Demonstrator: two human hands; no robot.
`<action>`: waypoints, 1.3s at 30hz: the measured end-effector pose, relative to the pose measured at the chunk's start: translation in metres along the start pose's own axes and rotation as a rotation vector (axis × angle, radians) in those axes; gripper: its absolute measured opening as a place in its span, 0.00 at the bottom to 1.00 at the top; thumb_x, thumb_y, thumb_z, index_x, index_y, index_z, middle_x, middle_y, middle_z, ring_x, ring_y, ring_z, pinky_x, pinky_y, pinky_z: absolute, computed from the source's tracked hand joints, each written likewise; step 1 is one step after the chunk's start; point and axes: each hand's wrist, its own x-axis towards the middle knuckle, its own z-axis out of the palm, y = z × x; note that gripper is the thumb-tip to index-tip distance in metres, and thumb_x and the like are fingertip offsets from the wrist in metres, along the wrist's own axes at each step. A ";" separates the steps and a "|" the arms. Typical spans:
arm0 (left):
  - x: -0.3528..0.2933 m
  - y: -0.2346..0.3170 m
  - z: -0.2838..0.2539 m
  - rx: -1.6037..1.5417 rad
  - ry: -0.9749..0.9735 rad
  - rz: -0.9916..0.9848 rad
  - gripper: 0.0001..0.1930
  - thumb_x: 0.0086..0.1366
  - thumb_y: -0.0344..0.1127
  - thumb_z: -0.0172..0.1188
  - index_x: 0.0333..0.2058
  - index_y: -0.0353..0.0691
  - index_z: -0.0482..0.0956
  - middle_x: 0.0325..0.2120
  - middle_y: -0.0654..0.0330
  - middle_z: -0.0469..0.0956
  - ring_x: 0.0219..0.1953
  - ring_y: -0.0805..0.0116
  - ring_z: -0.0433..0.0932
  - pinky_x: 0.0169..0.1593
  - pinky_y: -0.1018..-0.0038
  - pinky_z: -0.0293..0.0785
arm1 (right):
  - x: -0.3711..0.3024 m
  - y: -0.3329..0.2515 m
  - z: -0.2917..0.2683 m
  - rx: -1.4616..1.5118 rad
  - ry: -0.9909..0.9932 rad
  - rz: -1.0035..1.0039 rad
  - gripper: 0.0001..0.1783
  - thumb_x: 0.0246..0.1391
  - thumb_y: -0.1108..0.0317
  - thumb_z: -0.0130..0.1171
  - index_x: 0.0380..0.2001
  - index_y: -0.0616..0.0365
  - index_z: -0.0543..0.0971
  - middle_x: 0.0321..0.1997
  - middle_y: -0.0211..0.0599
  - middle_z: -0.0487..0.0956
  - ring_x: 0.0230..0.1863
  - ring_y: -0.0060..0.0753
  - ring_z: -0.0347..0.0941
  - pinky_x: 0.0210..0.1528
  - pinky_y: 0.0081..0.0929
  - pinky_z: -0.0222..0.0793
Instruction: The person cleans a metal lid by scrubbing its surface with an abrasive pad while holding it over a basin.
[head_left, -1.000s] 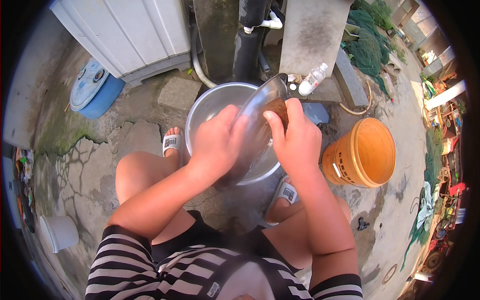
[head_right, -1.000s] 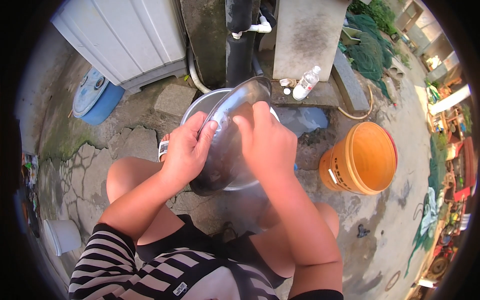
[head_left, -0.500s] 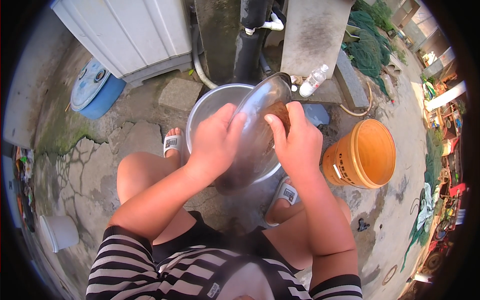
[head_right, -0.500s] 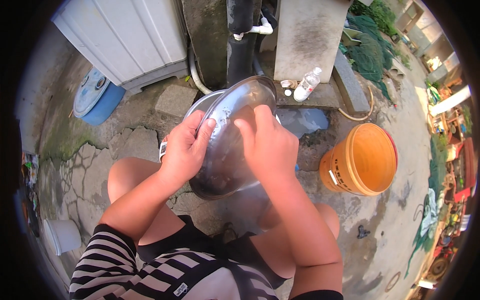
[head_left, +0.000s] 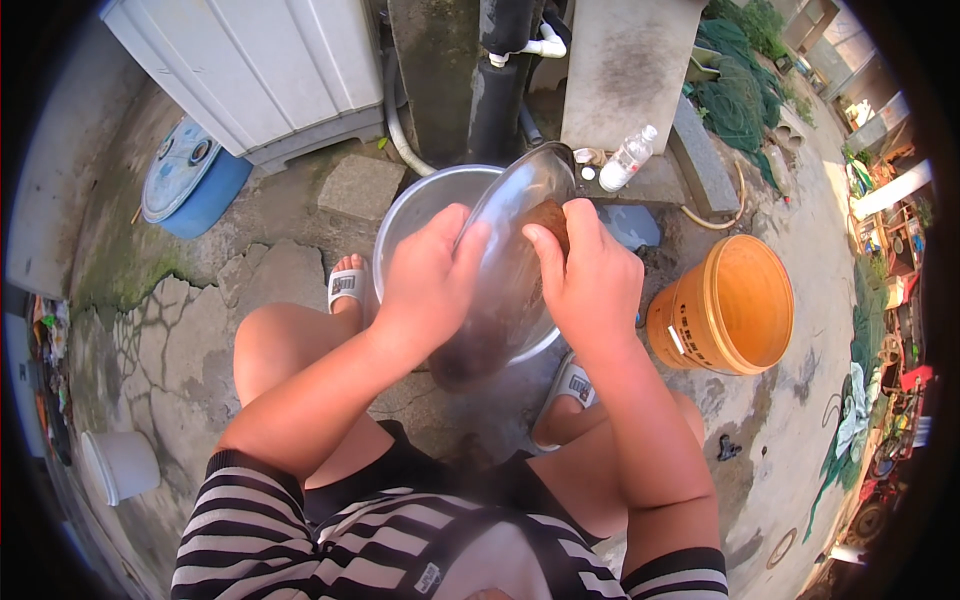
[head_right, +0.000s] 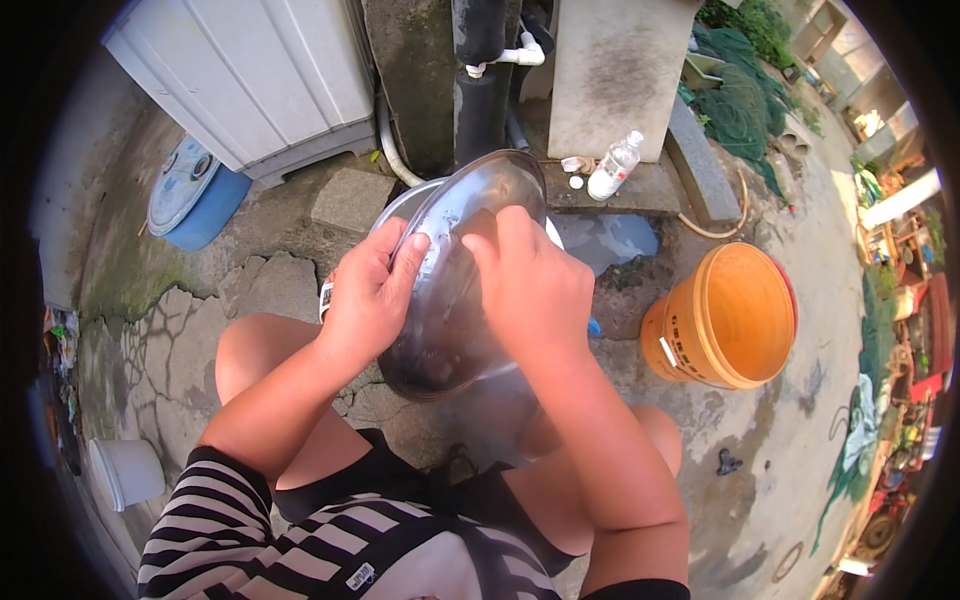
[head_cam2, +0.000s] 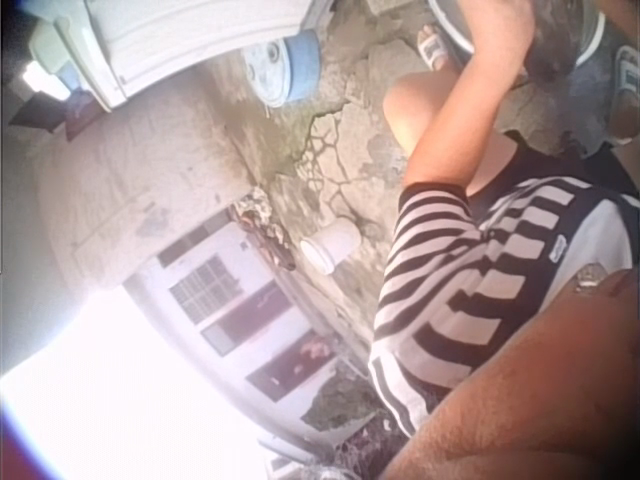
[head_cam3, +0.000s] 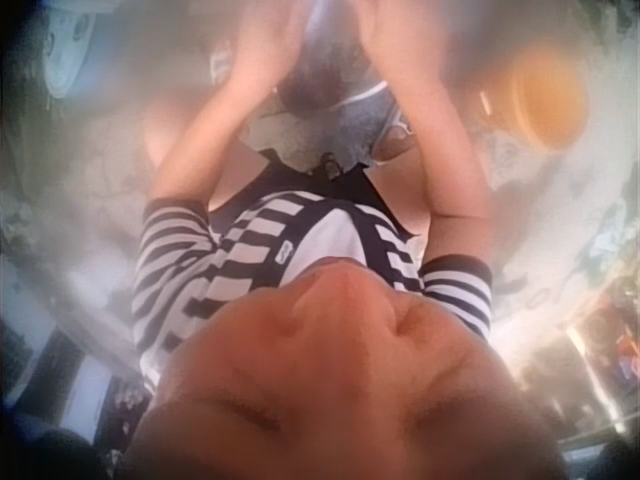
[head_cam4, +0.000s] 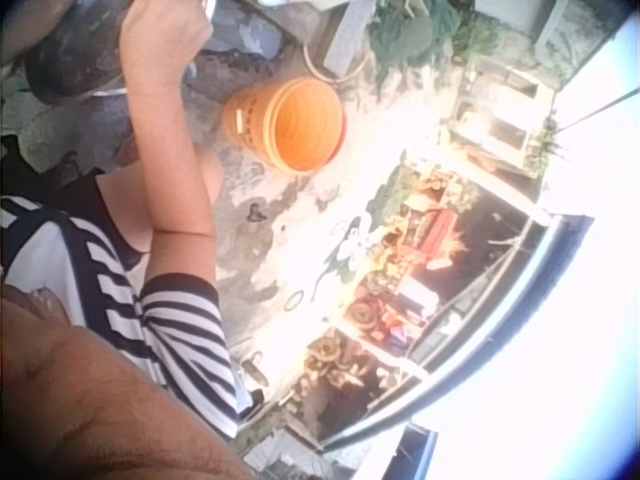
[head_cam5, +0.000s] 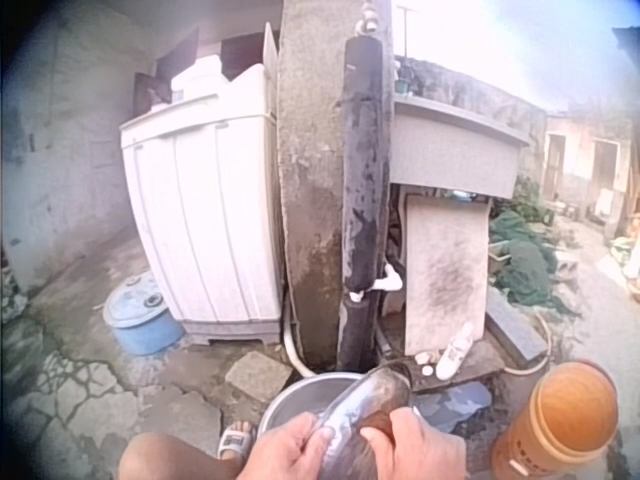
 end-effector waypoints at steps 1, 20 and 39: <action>0.000 0.001 0.000 0.000 -0.001 0.000 0.11 0.70 0.37 0.54 0.34 0.34 0.74 0.23 0.44 0.74 0.26 0.45 0.74 0.32 0.62 0.70 | 0.000 0.000 0.000 0.000 0.000 0.001 0.16 0.57 0.55 0.63 0.33 0.53 0.69 0.26 0.36 0.78 0.25 0.45 0.77 0.24 0.39 0.70; -0.001 0.001 -0.002 -0.033 -0.014 -0.054 0.12 0.71 0.38 0.53 0.35 0.34 0.74 0.24 0.44 0.74 0.26 0.47 0.73 0.33 0.63 0.69 | -0.001 0.002 0.005 0.073 -0.010 0.018 0.16 0.58 0.55 0.61 0.34 0.54 0.69 0.26 0.37 0.77 0.26 0.48 0.76 0.25 0.41 0.70; -0.001 0.013 -0.002 0.011 -0.010 -0.037 0.11 0.71 0.38 0.54 0.37 0.34 0.75 0.25 0.45 0.76 0.27 0.48 0.75 0.34 0.62 0.70 | 0.000 0.008 0.005 0.173 0.023 0.102 0.17 0.58 0.54 0.63 0.37 0.55 0.71 0.25 0.44 0.79 0.27 0.53 0.77 0.27 0.43 0.70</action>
